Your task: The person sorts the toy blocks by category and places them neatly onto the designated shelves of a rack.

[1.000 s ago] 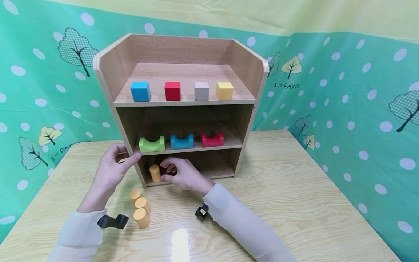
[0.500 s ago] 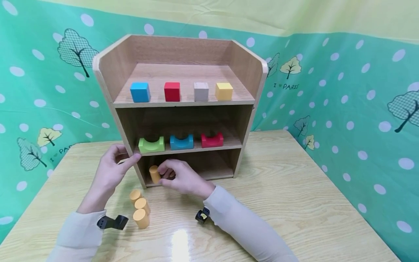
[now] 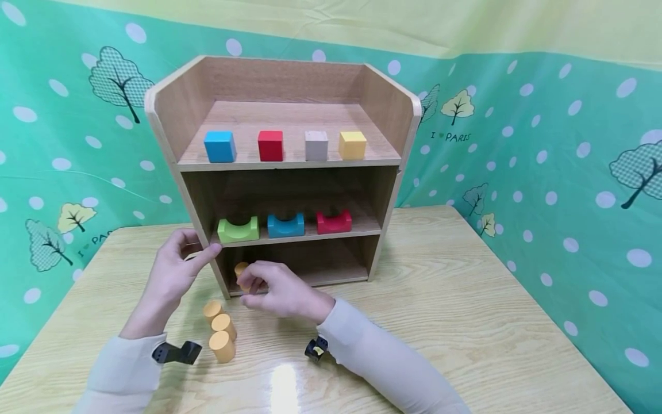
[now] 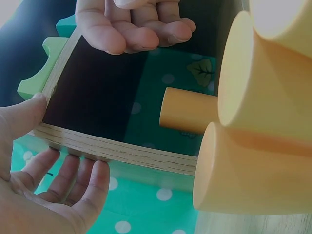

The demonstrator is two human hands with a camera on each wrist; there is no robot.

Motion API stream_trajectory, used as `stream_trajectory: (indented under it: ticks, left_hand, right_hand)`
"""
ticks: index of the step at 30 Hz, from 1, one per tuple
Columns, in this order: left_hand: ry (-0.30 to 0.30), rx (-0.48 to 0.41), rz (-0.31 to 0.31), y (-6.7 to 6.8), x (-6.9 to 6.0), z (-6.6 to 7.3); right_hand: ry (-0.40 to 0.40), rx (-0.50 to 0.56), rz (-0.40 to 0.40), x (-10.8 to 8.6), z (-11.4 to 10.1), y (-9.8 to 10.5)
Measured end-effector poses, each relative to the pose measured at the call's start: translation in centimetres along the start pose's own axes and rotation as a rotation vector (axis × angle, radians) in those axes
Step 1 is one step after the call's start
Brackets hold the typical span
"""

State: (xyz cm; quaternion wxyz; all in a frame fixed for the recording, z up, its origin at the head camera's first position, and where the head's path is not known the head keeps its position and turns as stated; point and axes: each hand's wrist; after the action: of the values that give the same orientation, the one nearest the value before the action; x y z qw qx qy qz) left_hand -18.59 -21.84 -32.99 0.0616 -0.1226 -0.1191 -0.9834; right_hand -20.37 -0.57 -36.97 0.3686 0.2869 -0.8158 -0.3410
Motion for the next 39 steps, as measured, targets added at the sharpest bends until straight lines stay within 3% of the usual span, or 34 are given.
stream_trajectory:
  ticks: [22,39]
  left_hand:
    - [-0.006,0.006,0.002,-0.1,0.0,0.0]
    - [-0.003,-0.004,0.000,0.0,0.0,-0.2]
  right_hand:
    - [0.010,-0.125,-0.155,0.2,-1.4,-1.2]
    - [-0.035,-0.098,-0.183,0.7,-1.5,-2.2]
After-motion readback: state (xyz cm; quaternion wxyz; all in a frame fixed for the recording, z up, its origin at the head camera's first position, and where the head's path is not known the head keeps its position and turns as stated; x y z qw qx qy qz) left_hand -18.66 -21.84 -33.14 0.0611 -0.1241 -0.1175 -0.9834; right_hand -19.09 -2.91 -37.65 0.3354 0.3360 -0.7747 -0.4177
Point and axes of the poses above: each hand's wrist, its own x-axis towards the middle knuckle, its own y-axis out of the back of the hand, z = x × y, and after that the axes turned 11 degrees about -x, right-handed
